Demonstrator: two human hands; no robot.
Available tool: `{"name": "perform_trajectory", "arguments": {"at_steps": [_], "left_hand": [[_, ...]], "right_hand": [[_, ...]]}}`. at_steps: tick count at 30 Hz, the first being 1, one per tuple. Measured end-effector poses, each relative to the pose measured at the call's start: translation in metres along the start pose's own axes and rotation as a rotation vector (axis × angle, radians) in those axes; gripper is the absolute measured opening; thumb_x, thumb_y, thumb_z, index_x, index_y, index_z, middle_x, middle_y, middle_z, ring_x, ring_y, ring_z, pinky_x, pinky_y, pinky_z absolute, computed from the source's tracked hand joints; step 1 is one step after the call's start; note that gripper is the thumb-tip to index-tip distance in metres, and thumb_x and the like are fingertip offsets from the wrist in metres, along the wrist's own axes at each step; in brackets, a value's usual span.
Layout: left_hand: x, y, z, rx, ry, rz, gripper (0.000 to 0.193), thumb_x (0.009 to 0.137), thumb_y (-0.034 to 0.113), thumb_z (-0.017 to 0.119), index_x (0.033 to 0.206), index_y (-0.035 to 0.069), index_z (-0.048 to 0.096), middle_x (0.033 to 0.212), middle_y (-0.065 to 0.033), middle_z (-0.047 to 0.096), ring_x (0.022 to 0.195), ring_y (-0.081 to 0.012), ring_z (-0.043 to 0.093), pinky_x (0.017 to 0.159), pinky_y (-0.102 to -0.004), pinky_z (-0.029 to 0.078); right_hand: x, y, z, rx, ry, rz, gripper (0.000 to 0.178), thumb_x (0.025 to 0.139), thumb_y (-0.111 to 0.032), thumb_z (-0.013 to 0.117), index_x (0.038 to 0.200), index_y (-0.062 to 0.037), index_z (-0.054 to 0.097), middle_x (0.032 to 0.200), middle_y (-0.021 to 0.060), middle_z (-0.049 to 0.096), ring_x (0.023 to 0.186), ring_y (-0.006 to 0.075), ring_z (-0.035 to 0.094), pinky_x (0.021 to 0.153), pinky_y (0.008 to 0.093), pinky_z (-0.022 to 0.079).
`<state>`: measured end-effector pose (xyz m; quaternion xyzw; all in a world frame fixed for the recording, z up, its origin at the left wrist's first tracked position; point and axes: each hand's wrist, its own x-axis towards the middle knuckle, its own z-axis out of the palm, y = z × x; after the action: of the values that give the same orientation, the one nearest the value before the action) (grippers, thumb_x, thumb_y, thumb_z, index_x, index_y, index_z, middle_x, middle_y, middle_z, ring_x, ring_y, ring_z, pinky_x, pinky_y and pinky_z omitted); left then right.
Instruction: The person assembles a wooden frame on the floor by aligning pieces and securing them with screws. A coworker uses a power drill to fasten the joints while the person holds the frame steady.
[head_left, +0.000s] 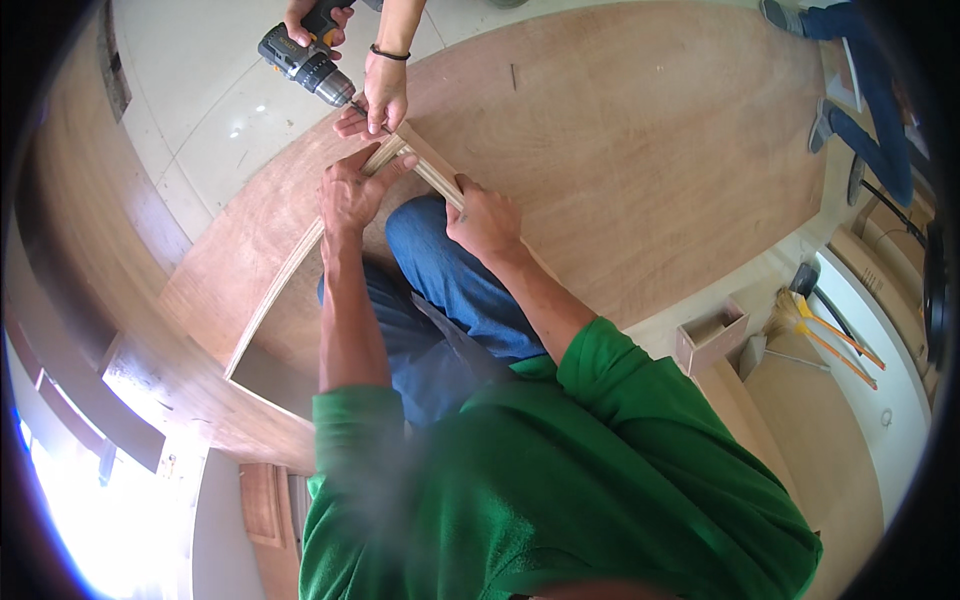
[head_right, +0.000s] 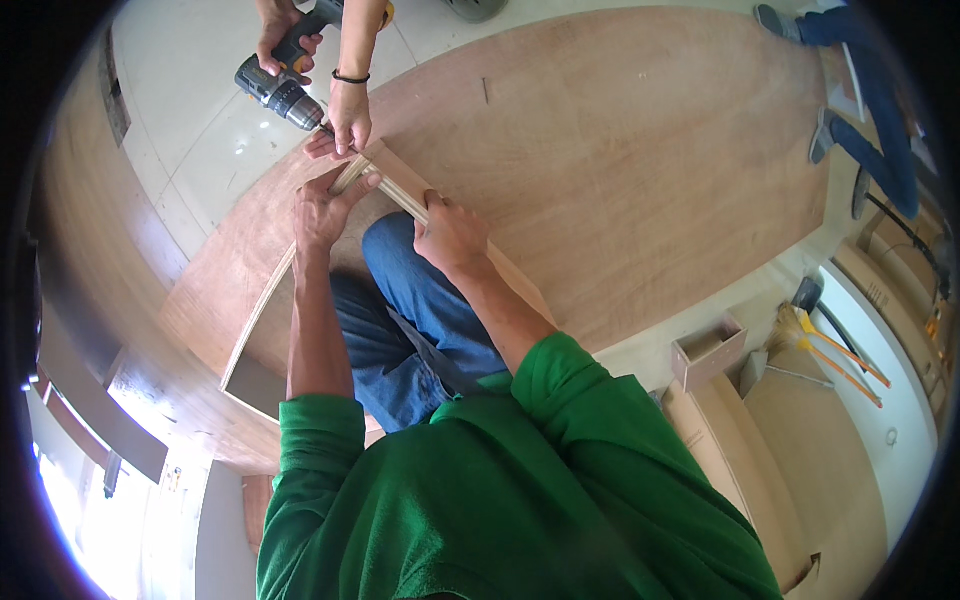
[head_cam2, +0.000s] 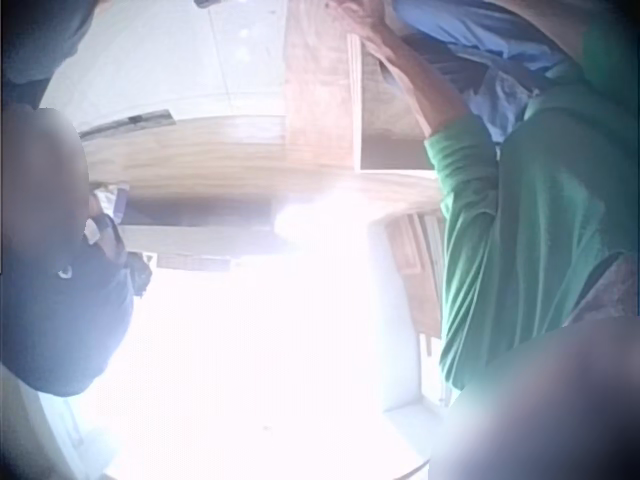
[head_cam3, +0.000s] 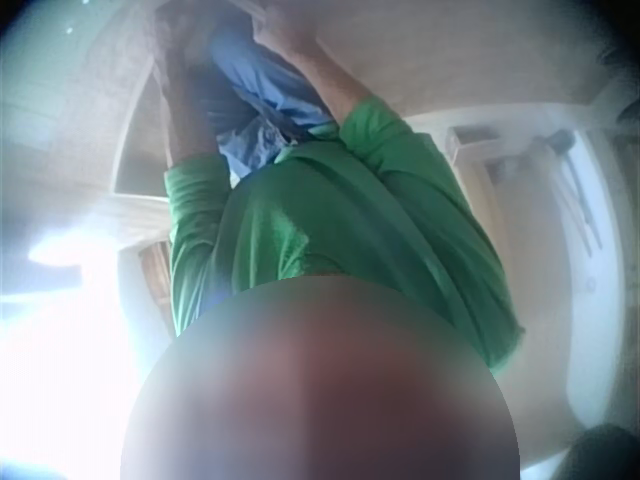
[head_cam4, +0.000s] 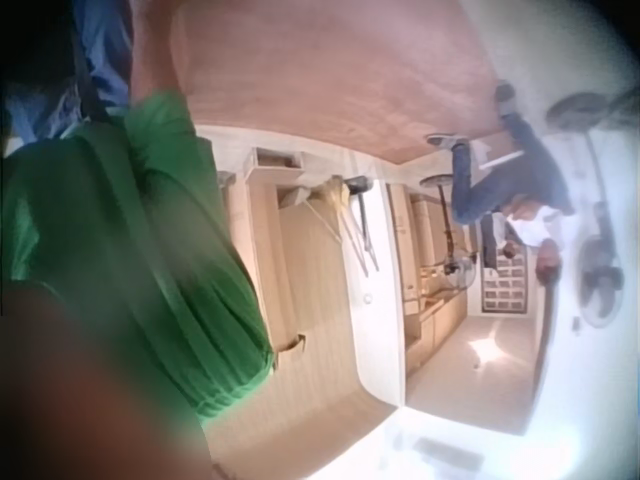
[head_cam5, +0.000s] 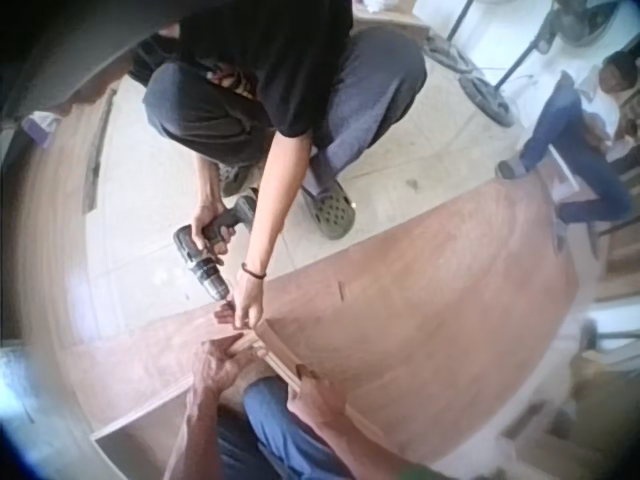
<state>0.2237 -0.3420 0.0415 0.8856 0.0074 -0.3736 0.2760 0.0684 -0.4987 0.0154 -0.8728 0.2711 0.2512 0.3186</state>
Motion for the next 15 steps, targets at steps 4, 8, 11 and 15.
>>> {"name": "perform_trajectory", "arguments": {"at_steps": [4, 8, 11, 15], "left_hand": [[0.001, 0.004, -0.001, -0.018, 0.003, -0.009, 0.07, 0.081, 0.066, 0.087, 0.124, 0.011, 0.085, 0.091, -0.0144, 0.08, 0.09, -0.025, 0.074, 0.086, -0.0412, 0.055], [0.004, 0.003, -0.001, -0.014, -0.029, -0.01, 0.07, 0.082, 0.066, 0.085, 0.125, 0.011, 0.084, 0.093, -0.0145, 0.08, 0.092, -0.0245, 0.074, 0.088, -0.0408, 0.055], [0.006, 0.001, 0.001, -0.005, -0.009, -0.008, 0.069, 0.081, 0.067, 0.086, 0.123, 0.013, 0.085, 0.09, -0.0141, 0.08, 0.09, -0.0267, 0.075, 0.087, -0.0425, 0.055], [0.006, -0.001, 0.004, -0.004, 0.019, 0.01, 0.068, 0.081, 0.068, 0.086, 0.123, 0.014, 0.085, 0.091, -0.0151, 0.081, 0.092, -0.0292, 0.076, 0.088, -0.0439, 0.055]], "right_hand": [[0.0, 0.0, 0.0, -0.013, 0.013, -0.004, 0.026, 0.096, -0.028, 0.071, 0.114, -0.0088, 0.068, 0.101, 0.0199, 0.079, 0.092, 0.046, 0.078, 0.082, 0.059, 0.063], [-0.002, 0.003, 0.004, 0.007, 0.054, -0.028, 0.025, 0.095, -0.027, 0.071, 0.112, -0.0088, 0.068, 0.098, 0.0193, 0.078, 0.089, 0.0447, 0.078, 0.079, 0.0585, 0.063], [-0.004, 0.006, 0.009, -0.032, 0.179, -0.087, 0.024, 0.092, -0.026, 0.072, 0.111, -0.0115, 0.073, 0.088, 0.0162, 0.079, 0.078, 0.0406, 0.078, 0.069, 0.0549, 0.061], [-0.004, 0.009, 0.013, -0.015, 0.175, -0.092, 0.026, 0.093, -0.027, 0.073, 0.113, -0.0108, 0.072, 0.088, 0.0157, 0.079, 0.079, 0.04, 0.078, 0.07, 0.0543, 0.062]]}}
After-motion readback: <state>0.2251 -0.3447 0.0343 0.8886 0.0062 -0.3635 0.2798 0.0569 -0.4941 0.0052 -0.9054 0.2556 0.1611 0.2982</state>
